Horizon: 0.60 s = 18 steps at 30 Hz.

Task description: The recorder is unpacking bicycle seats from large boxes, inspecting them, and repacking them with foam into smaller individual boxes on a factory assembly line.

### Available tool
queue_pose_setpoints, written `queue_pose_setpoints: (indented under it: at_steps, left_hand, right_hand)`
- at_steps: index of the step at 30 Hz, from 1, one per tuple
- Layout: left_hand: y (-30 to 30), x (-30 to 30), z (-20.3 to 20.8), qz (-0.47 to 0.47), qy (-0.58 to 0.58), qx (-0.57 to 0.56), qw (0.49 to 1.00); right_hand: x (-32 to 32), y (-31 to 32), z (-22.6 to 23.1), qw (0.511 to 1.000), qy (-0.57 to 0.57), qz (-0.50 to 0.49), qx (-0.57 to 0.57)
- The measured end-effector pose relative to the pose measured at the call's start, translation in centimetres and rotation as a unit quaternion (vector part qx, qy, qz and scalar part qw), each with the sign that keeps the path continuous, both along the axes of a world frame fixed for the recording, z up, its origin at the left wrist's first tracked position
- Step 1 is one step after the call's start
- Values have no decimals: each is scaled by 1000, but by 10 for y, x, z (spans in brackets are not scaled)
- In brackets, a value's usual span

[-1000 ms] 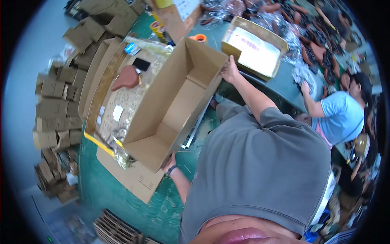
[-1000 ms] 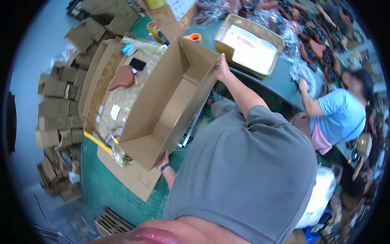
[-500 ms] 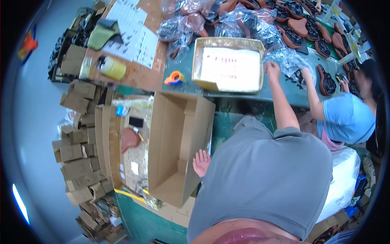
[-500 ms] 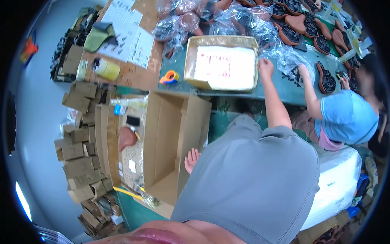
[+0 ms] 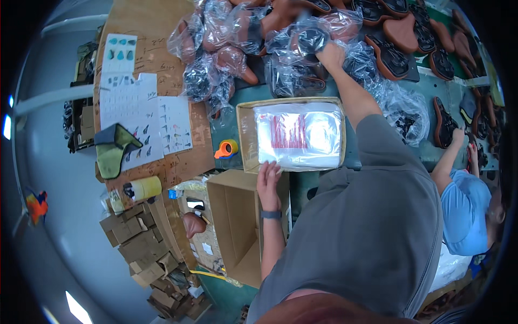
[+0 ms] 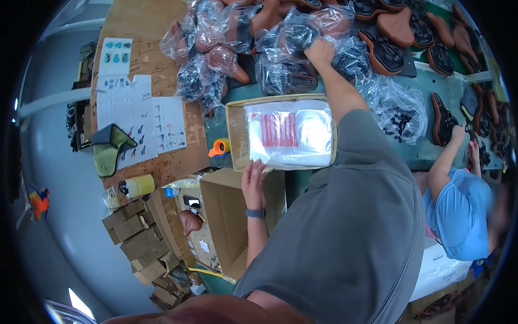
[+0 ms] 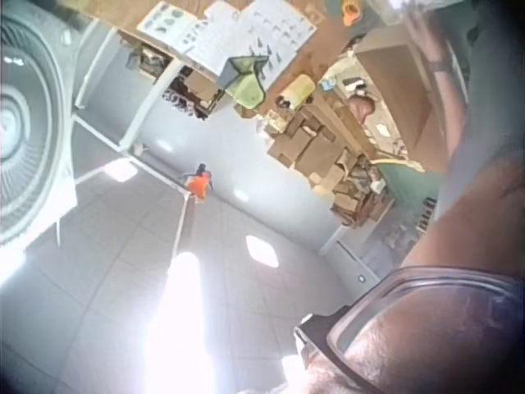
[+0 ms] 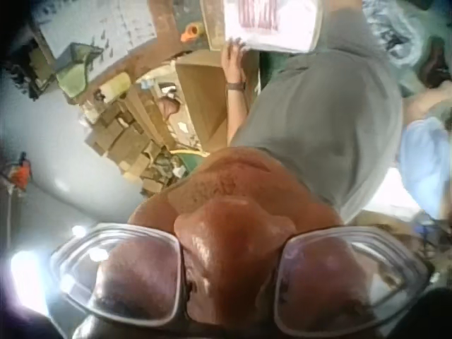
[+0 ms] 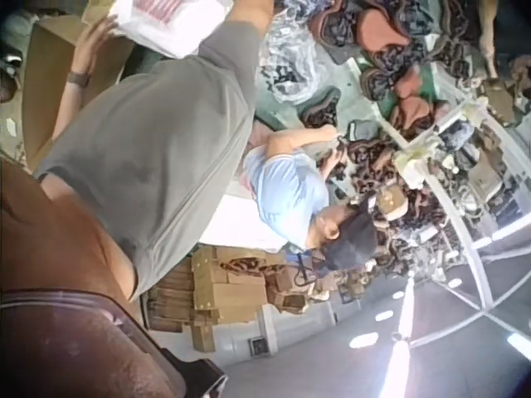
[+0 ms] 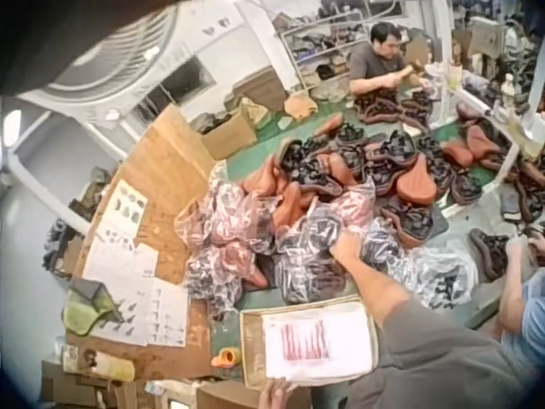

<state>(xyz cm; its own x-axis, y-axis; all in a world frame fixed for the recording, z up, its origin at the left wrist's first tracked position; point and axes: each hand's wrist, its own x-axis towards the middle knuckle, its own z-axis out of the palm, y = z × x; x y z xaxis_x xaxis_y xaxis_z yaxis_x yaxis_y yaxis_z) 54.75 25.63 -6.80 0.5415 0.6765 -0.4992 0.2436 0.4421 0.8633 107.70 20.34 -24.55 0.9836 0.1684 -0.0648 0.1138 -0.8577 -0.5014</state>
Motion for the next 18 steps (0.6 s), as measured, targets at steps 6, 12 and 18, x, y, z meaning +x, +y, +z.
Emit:
queue_pose_setpoints:
  at_steps: [6, 12, 18]
  left_hand:
    - [24, 181, 6, -112, 44, 391, 912]
    - [33, 160, -43, -92, -152, -160, 971]
    - [-1, 111, 9, -64, -115, -178, 975]
  right_hand:
    - [-40, -7, 141, 926, 141, 177, 303]
    - [-89, -96, 110, 803, 194, -15, 564]
    - [-93, -121, -119, 939, 171, -267, 133]
